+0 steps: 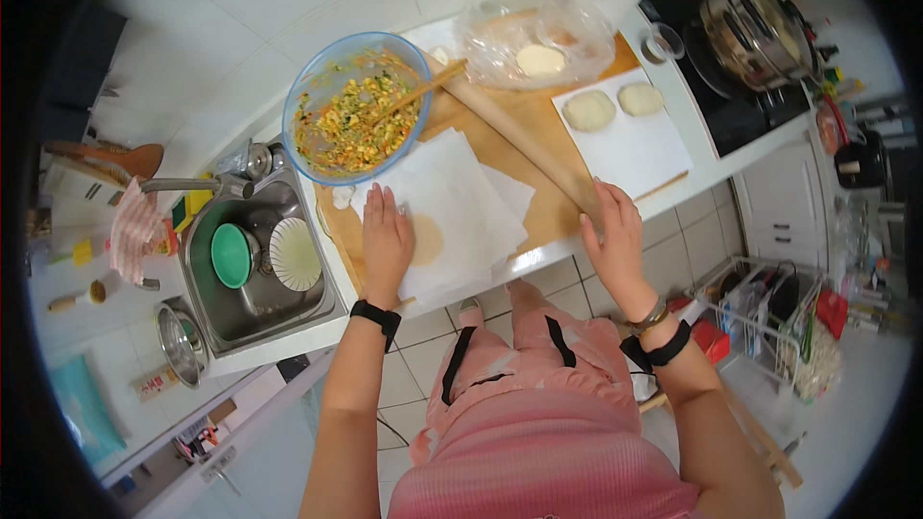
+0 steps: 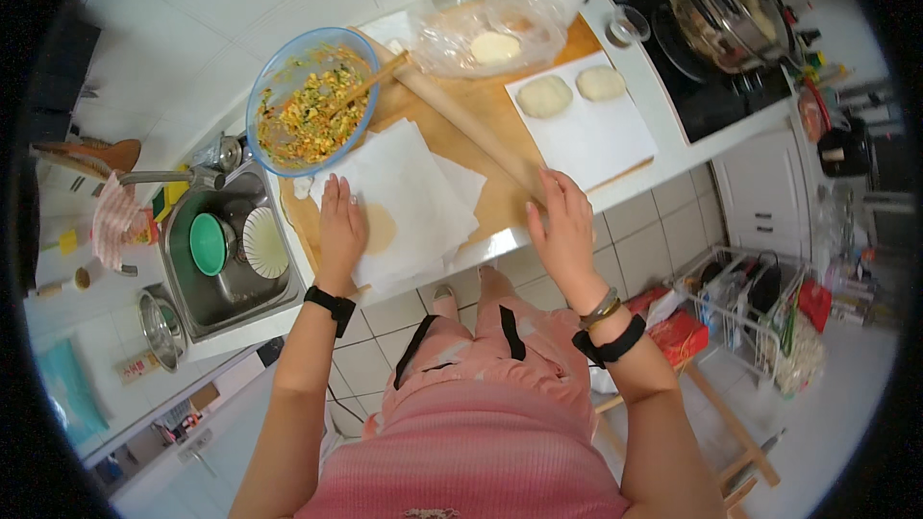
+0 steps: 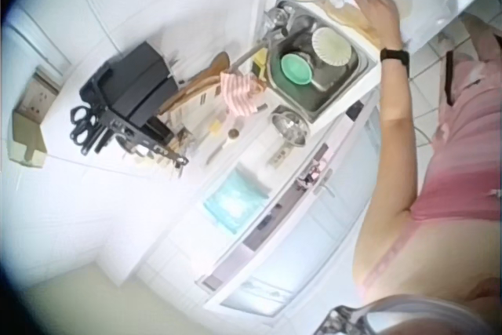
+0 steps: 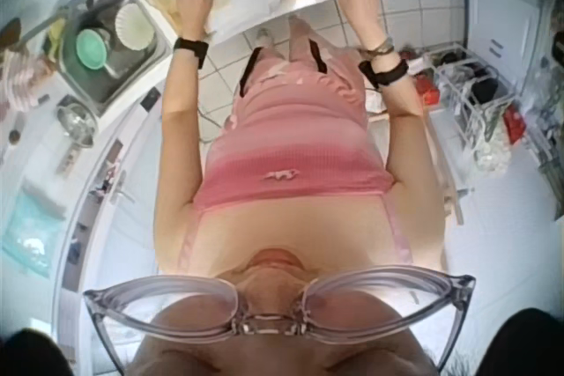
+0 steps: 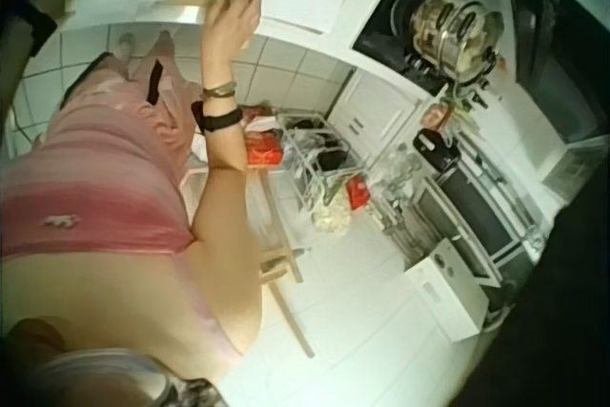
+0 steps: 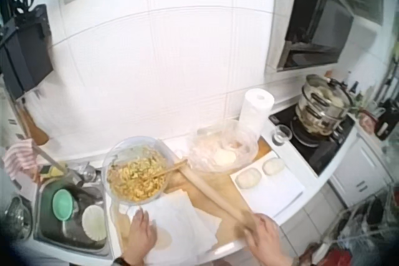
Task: Checking a steamer for dumplings and flattening dough using a rolling pin.
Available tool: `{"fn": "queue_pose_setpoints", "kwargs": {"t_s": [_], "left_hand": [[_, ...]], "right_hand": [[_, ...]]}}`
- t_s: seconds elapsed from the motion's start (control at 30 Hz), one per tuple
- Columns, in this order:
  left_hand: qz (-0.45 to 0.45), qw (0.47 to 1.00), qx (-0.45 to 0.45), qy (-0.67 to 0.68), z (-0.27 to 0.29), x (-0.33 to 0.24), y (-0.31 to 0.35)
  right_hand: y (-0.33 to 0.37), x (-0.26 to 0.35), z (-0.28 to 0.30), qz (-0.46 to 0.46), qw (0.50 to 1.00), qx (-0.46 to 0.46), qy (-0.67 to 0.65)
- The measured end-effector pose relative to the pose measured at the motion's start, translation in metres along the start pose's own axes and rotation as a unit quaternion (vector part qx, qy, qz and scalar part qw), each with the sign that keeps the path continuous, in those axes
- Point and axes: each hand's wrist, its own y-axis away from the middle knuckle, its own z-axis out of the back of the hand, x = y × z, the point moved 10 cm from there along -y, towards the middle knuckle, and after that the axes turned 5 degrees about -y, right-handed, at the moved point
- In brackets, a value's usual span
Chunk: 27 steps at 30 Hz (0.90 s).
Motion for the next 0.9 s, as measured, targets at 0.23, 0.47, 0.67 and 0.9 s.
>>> {"fn": "queue_pose_setpoints", "kwargs": {"t_s": [0.23, 0.47, 0.67, 0.9], "left_hand": [[-0.03, 0.997, 0.035, -0.056, 0.003, 0.005, -0.009], [-0.023, 0.997, 0.014, 0.072, 0.059, 0.007, 0.015], [-0.038, 0.997, -0.007, 0.07, 0.111, 0.016, 0.103], [-0.01, 0.997, 0.081, 0.017, 0.121, -0.007, 0.204]], "right_hand": [[0.098, 0.014, -0.016, -0.051, 0.999, 0.01, -0.01], [0.183, 0.0, -0.08, -0.144, 0.981, 0.061, -0.116], [0.232, -0.036, -0.138, -0.231, 0.951, 0.128, -0.159], [0.235, -0.09, -0.199, -0.258, 0.936, 0.214, -0.11]]}}
